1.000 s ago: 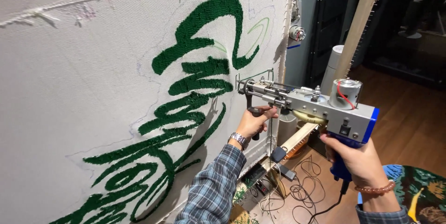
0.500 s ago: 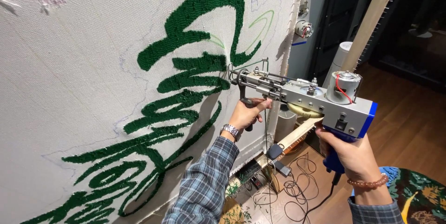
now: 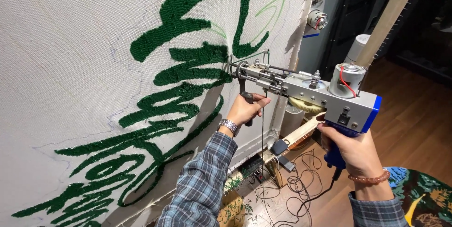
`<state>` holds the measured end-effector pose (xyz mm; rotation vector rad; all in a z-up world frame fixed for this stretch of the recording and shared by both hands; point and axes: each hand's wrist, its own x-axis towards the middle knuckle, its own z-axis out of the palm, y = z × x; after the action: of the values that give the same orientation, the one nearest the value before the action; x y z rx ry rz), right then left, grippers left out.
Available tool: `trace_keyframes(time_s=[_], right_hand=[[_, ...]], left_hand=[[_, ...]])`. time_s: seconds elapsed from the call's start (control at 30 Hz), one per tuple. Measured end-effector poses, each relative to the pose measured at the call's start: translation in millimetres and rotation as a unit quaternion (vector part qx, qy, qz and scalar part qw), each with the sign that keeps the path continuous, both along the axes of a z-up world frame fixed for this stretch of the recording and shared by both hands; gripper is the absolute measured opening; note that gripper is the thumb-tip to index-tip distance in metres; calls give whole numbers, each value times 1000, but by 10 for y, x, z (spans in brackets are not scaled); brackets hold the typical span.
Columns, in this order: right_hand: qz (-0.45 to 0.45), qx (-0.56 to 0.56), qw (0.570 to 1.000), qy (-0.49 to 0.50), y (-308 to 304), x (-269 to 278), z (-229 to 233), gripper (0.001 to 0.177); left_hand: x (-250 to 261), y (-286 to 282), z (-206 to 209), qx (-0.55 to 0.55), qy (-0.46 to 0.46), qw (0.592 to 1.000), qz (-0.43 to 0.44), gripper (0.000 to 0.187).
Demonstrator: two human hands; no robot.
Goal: The person is tufting a rug by using a tufting gun to insert green yarn into a canvas stretched on a wooden frame.
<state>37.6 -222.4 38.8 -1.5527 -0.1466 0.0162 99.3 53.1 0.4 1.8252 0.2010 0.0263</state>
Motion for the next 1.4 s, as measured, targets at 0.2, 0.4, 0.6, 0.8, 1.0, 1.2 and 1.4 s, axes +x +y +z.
trace_keyframes(time_s=[0.2, 0.4, 0.6, 0.8, 1.0, 1.2, 1.4], right_hand=[[9, 21, 999, -31, 40, 9, -13, 14], [7, 14, 999, -36, 7, -4, -47, 13], [14, 6, 998, -59, -39, -2, -138, 26], [-1, 14, 999, -28, -25, -12, -141, 16], [8, 30, 999, -29, 13, -4, -139, 14], [2, 35, 999, -25, 105, -10, -118, 12], [-22, 52, 997, -57, 341, -51, -51, 11]], left_hand=[[182, 101, -262, 30, -77, 996, -19, 21], [53, 48, -149, -10, -60, 998, -25, 31], [2, -32, -105, -130, -47, 990, -20, 32], [0, -15, -109, -135, -47, 990, -20, 35], [-36, -9, -38, -128, -39, 991, -18, 38], [7, 55, -43, -129, -46, 990, -18, 42], [167, 188, -154, -152, -68, 986, -3, 47]])
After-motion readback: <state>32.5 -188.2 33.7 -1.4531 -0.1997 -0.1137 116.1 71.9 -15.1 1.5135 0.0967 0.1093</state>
